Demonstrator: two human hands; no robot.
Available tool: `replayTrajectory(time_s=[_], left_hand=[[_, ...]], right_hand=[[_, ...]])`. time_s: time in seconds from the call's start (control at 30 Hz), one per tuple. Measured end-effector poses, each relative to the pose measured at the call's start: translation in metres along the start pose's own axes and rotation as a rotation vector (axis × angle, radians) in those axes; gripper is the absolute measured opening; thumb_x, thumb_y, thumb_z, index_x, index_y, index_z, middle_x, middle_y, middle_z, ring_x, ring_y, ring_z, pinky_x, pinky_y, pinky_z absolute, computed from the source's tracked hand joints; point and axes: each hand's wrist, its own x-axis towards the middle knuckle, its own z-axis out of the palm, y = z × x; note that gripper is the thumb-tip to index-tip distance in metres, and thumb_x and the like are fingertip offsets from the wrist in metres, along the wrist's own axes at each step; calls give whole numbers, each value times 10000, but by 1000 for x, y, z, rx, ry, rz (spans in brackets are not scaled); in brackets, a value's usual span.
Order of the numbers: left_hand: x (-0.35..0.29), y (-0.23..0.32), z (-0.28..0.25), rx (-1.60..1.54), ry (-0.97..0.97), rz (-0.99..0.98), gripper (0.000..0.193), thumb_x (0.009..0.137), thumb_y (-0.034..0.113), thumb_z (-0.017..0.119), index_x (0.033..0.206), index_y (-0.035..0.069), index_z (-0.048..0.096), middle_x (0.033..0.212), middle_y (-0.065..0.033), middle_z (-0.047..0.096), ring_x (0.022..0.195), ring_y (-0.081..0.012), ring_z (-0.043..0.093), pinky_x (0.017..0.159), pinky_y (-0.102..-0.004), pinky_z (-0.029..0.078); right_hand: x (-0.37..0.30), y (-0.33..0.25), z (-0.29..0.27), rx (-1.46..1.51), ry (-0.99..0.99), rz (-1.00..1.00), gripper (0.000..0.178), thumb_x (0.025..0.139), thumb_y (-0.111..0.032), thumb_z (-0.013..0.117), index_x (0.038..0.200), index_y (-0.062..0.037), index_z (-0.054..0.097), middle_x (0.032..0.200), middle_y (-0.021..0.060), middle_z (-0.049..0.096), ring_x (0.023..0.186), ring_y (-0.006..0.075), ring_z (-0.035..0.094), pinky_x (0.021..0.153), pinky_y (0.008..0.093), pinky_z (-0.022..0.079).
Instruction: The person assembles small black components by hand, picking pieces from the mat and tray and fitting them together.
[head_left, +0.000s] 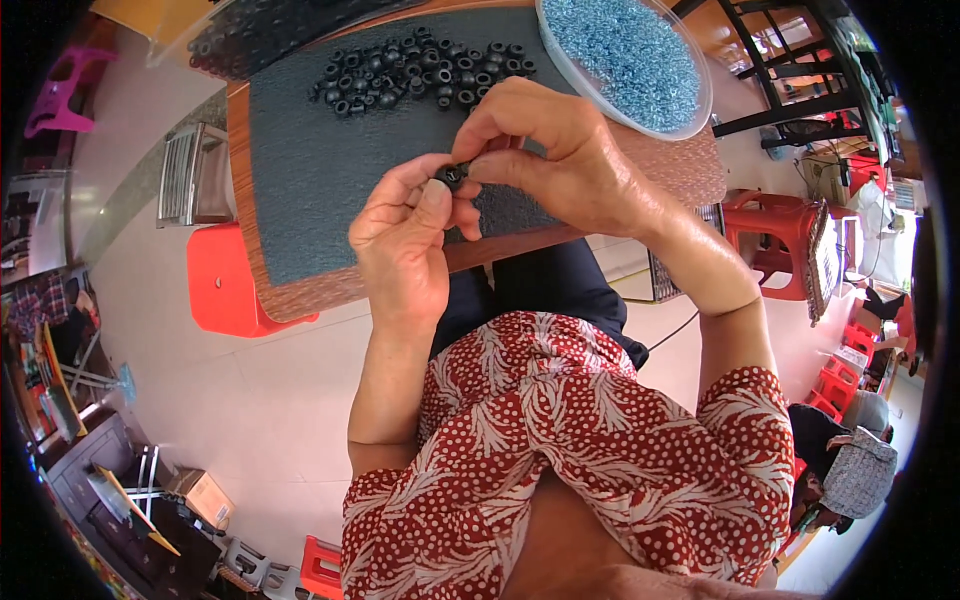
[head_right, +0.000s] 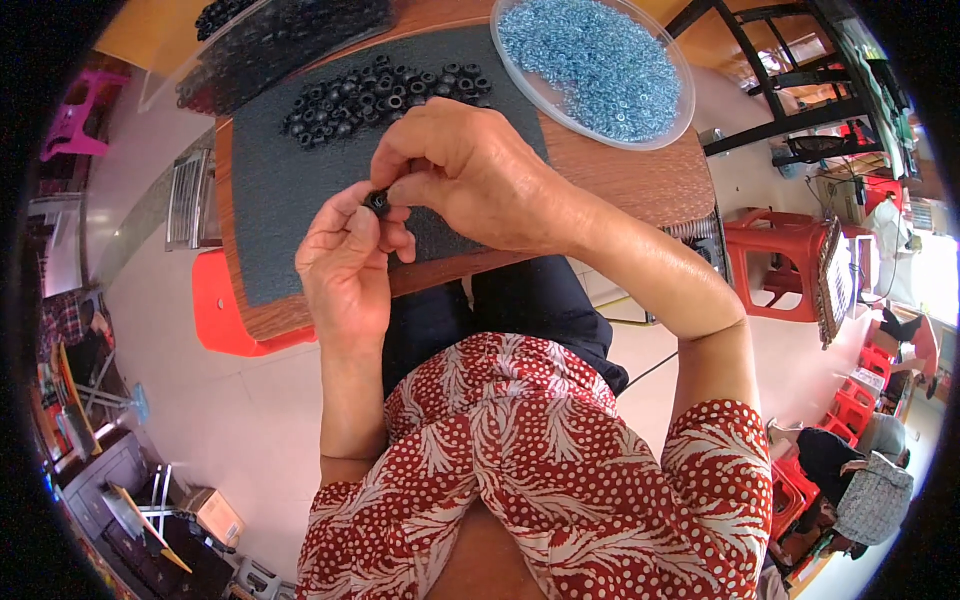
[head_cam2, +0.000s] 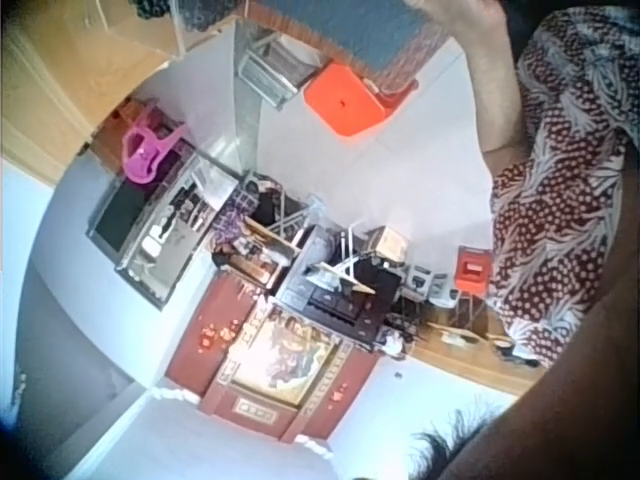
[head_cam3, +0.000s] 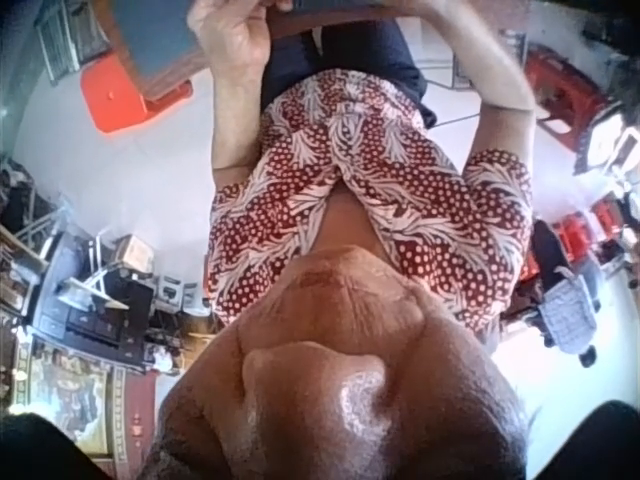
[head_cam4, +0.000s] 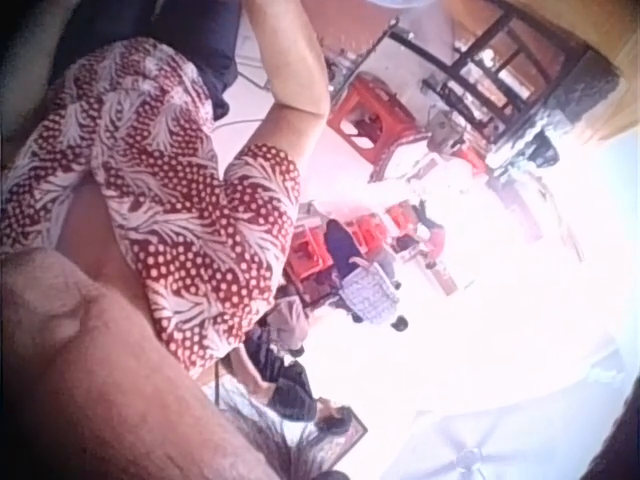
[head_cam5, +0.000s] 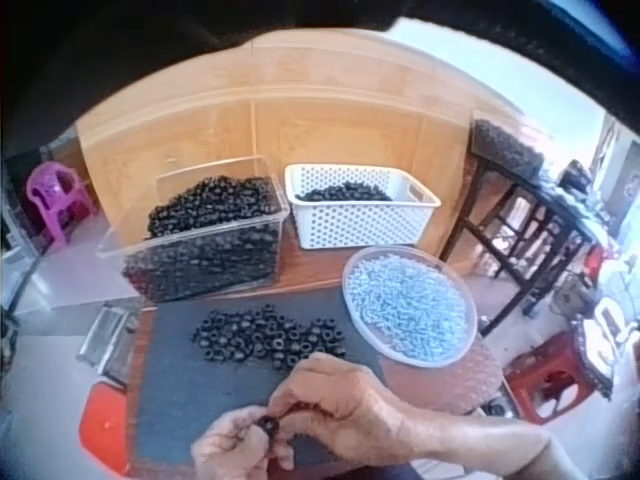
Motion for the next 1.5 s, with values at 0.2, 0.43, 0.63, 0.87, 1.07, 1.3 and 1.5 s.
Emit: replayTrajectory(time_s=[0.2,0.43,0.63,0.87,1.07,1.3,1.5], left_hand=[[-1,-4,6,-19,-37,-62,233,893,75,560,1073,-73,549,842,-146,634,622,-156,579,559,-266,480],[-2,-8,13,-25,-50,-95,244,896,66,549,1091,-80,532,856,-161,633,623,-168,591,566,-273,490],[0,-9,15,-72,-50,-152,236,903,52,528,1099,-79,521,853,-168,630,631,-174,599,568,-281,497],[-1,-16,18,-5,-23,-123,218,902,48,531,1084,-72,538,844,-145,632,632,-152,595,558,-264,496],[-1,-19,18,-1,-26,-142,225,901,60,538,1087,-68,543,844,-138,632,630,-146,592,557,-257,494],[-1,-19,16,-35,-37,-189,239,902,76,544,1092,-69,534,844,-140,630,630,-151,591,557,-259,492],[-2,-19,18,-35,-32,-181,244,900,84,553,1092,-65,535,839,-134,630,620,-146,588,555,-257,492]], right_hand=[[-6,5,-4,-32,37,-34,76,741,-13,626,816,-8,614,782,86,598,813,256,567,703,355,469],[-10,5,-9,-146,55,-116,96,708,8,640,797,-10,607,776,91,592,812,274,553,694,365,460],[-10,3,-13,-193,44,-148,114,684,27,640,786,-8,603,781,95,593,807,277,550,688,368,459],[-10,6,-15,-258,1,-229,169,603,50,637,754,-10,594,767,89,590,796,279,545,665,365,458],[-12,7,-13,-249,13,-180,176,595,47,634,755,-12,585,763,87,583,795,275,545,662,363,462],[-12,8,-14,-241,12,-182,149,627,49,626,759,-15,594,764,97,584,793,288,546,662,371,463],[-11,7,-15,-241,-1,-162,147,631,43,633,760,-18,597,762,101,584,795,290,548,653,372,465]])
